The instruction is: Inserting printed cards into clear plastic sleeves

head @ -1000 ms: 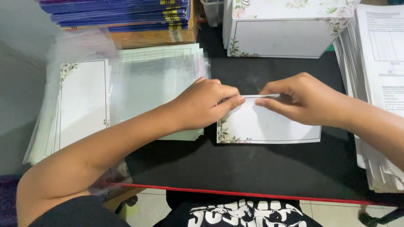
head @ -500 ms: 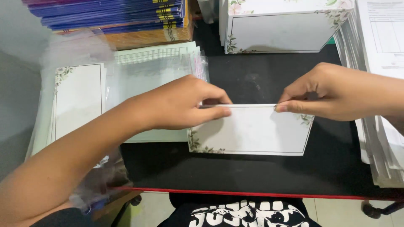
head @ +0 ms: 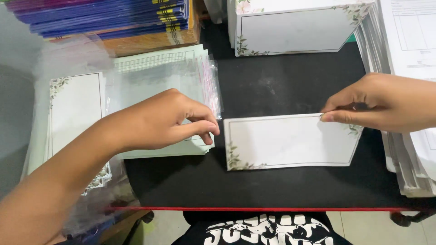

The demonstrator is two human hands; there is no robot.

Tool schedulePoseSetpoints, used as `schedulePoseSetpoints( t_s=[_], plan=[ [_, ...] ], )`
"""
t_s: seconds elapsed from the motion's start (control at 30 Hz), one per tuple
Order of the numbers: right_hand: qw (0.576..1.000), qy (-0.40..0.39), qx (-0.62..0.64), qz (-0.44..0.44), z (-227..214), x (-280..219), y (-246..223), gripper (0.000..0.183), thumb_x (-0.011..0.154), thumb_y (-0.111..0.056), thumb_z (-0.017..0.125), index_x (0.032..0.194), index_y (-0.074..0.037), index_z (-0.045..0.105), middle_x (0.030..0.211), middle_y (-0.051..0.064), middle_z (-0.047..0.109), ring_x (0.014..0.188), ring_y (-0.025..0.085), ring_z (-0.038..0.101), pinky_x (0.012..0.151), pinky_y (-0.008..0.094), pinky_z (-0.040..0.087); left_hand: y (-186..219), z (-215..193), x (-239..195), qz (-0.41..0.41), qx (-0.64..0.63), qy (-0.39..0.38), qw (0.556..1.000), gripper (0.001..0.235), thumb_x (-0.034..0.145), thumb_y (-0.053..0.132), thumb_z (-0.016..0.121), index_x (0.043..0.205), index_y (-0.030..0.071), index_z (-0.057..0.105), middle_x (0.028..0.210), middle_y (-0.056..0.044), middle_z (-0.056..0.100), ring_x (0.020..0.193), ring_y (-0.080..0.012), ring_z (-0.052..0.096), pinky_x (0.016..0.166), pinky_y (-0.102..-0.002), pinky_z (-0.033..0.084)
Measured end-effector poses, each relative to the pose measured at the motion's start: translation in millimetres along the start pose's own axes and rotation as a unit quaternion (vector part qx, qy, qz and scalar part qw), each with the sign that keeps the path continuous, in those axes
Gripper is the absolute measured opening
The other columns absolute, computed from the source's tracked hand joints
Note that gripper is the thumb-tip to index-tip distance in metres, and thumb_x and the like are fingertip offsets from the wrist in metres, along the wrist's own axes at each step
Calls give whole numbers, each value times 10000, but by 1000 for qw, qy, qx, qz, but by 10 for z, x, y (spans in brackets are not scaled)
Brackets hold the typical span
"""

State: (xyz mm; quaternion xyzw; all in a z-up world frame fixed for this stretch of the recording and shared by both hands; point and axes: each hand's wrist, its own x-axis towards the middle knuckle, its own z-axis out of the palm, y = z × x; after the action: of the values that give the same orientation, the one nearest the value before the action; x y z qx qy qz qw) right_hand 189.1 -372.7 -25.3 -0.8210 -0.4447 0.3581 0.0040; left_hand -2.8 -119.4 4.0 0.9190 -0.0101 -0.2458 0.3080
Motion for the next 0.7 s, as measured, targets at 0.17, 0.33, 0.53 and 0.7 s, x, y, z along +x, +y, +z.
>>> schedulePoseSetpoints(
  t_s=[0.17,0.33,0.53,0.7],
  plan=[
    [995,100,-12,-17,32,17,119,317,750,-332,564,1036,-296,695,896,-161,805,671,45,793,602,211,609,-249,79,45,162,202,259,930,175,915,262,480,926,168,628,689,32,630,593,-189,563,715,-387,406],
    [895,317,-198,-246,-18,-220,-181,313,809,-184,554,1113,-182,626,834,11,679,720,179,643,579,333,511,49,114,104,303,345,403,792,359,923,343,588,1168,83,556,1106,-58,618,924,-229,561,714,-346,375],
    [775,370,-395,-326,331,-139,-38,399,814,-185,553,1204,-100,535,1091,18,641,1038,216,607,692,335,479,-110,422,415,389,400,438,705,121,841,-34,630,919,54,660,879,-45,671,665,-192,549,638,-316,441],
    [780,330,-433,-309,666,-81,245,480,761,-86,567,1229,-58,463,1110,107,608,849,222,618,722,337,492,-156,704,467,379,419,436,700,140,834,-37,562,753,67,610,621,-14,512,572,-170,458,705,-323,489]
  ],
)
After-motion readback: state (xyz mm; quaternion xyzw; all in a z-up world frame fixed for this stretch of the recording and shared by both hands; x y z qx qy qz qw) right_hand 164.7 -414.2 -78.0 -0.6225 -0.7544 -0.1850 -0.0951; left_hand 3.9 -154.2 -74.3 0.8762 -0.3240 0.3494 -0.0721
